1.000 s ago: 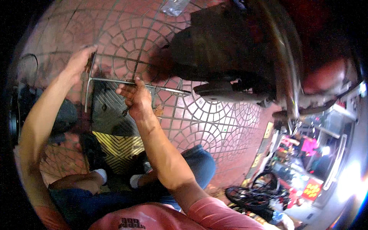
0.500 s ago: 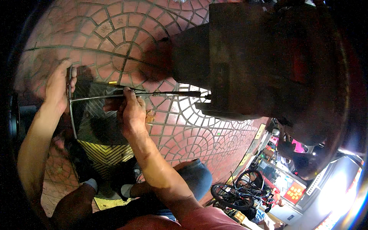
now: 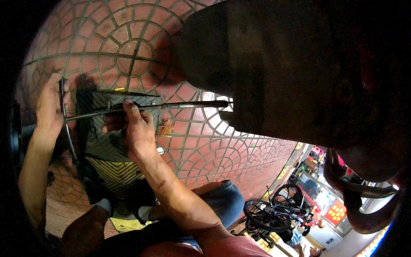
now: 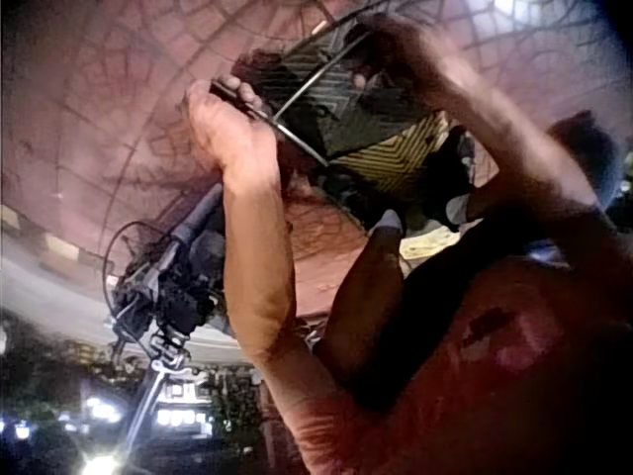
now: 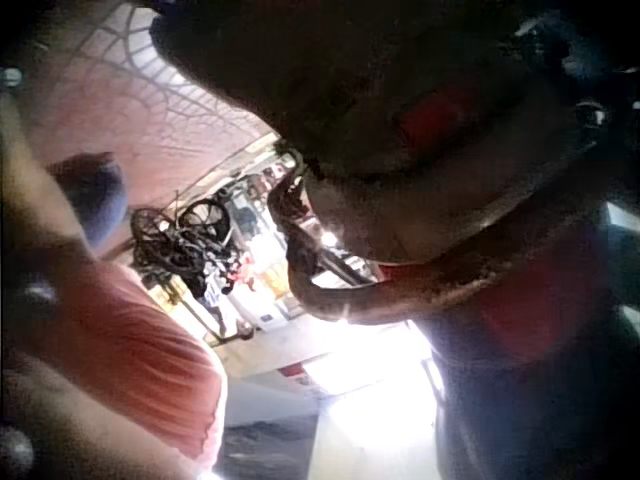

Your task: The person repairs a scooter by first retrieving a wrench and then working on the rear wheel and brake cable. They squat on the floor to adjust the brake mechanism and later move to the handlebars to manipulate the brake lever and cable. The person also briefly handles a small black component at a cluttered workbench.

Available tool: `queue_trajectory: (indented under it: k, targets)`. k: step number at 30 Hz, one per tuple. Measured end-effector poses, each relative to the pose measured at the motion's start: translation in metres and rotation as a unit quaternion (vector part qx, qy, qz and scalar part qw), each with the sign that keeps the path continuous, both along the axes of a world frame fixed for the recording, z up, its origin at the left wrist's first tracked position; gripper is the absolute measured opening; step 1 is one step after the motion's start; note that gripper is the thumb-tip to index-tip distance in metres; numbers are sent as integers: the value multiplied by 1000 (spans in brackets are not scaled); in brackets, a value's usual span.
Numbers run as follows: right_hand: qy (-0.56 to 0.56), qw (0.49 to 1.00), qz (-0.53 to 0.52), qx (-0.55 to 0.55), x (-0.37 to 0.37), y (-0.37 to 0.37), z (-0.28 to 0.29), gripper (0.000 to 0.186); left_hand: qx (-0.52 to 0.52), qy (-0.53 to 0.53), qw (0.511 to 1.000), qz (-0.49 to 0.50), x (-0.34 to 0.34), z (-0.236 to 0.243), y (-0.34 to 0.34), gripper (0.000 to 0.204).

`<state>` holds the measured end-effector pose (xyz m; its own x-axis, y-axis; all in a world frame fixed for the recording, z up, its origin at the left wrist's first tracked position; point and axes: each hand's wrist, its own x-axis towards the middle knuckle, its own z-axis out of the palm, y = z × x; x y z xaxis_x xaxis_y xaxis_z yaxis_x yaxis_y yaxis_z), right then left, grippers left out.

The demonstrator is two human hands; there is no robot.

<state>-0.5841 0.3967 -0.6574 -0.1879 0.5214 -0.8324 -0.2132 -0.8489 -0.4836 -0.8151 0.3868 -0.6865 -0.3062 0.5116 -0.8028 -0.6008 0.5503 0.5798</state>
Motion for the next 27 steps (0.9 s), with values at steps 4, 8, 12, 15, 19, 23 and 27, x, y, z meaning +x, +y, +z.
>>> queue_trajectory:
  k: [4,8,12,15,19,23,27]
  targets:
    - [23,1000,8,-4,3,3,-2,37,22,29,999,-6,-6,-14,-5,20]
    - [3,999,16,-33,5,4,6,38,38,5,999,0,-2,-7,-5,16]
    - [25,999,26,2,6,1,7,38,9,42,999,18,-1,-2,0,15]
    - [42,999,19,-3,8,-6,0,36,41,43,998,-2,-4,-6,-7,15]
    - [27,999,19,-2,9,-6,5,32,45,29,998,-16,-2,7,-12,16]
    - [9,1000,-25,3,12,-7,4,33,8,0,999,-31,5,5,-15,16]
    - [-44,995,-68,55,24,-10,-4,36,-70,15,992,-107,19,-11,-11,17]
